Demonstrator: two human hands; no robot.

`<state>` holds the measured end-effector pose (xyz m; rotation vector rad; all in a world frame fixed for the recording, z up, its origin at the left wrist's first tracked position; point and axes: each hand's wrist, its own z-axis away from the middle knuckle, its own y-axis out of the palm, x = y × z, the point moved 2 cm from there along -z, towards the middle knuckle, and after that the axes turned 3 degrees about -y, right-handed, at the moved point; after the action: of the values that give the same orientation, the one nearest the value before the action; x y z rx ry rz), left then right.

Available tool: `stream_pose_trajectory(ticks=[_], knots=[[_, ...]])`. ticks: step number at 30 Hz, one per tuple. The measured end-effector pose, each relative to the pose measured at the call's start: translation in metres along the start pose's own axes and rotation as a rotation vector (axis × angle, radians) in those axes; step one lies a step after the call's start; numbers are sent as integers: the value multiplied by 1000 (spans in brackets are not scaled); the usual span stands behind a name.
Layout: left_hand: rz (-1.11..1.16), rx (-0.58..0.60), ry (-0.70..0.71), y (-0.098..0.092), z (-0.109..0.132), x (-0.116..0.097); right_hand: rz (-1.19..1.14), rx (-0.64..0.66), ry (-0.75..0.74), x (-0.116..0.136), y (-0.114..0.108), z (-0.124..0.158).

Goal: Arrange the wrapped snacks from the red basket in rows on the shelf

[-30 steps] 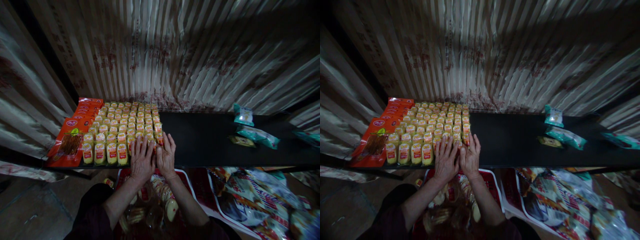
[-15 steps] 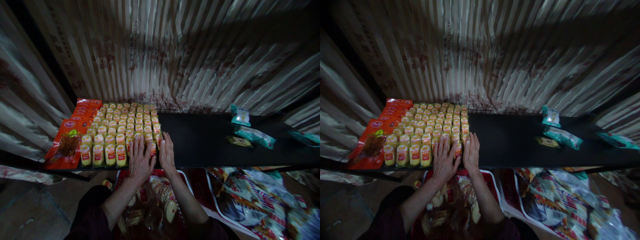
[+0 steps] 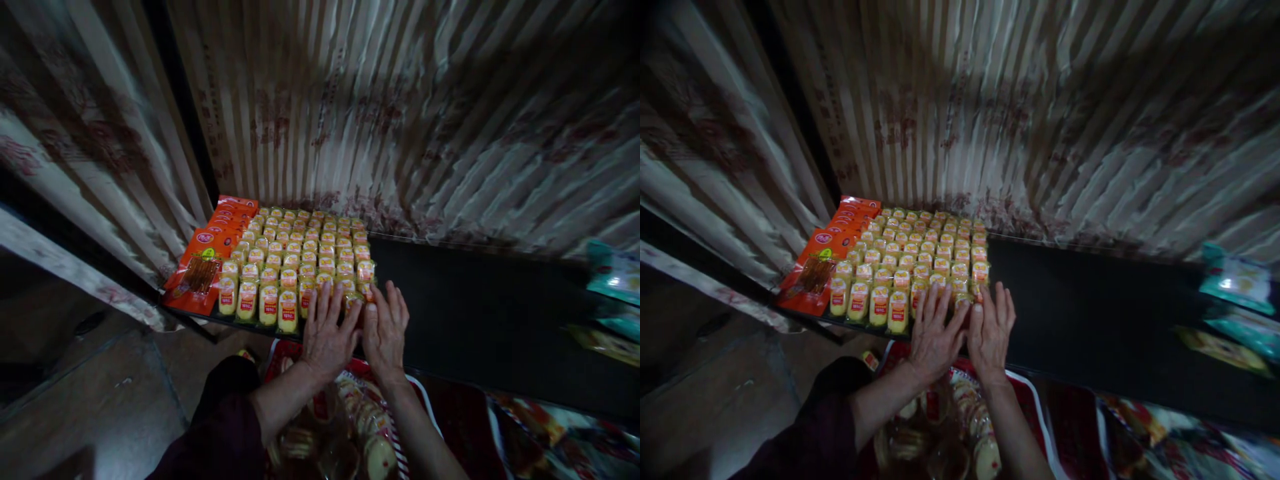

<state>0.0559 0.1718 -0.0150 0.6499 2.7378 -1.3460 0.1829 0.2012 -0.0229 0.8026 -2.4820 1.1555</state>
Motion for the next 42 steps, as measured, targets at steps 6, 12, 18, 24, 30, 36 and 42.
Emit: stream_pose_trajectory(ticks=[6, 12, 18, 24, 30, 36, 42], knots=[[84, -30, 10, -4, 4, -1, 16, -30, 55, 6, -6, 6], [139, 7, -24, -15, 14, -3, 29, -60, 96, 9, -16, 14], [231, 88, 63, -30, 50, -25, -14, -10, 86, 22, -27, 44], [349, 218, 56, -28, 92, -27, -31, 49, 42, 38, -37, 83], [329, 547, -92, -8, 128, -17, 5, 113, 9, 33, -32, 157], [178, 639, -345, -4, 171, -15, 140, 481, 265, -5, -15, 228], [322, 766, -237, -11, 197, -12, 94, 569, 260, -6, -21, 227]])
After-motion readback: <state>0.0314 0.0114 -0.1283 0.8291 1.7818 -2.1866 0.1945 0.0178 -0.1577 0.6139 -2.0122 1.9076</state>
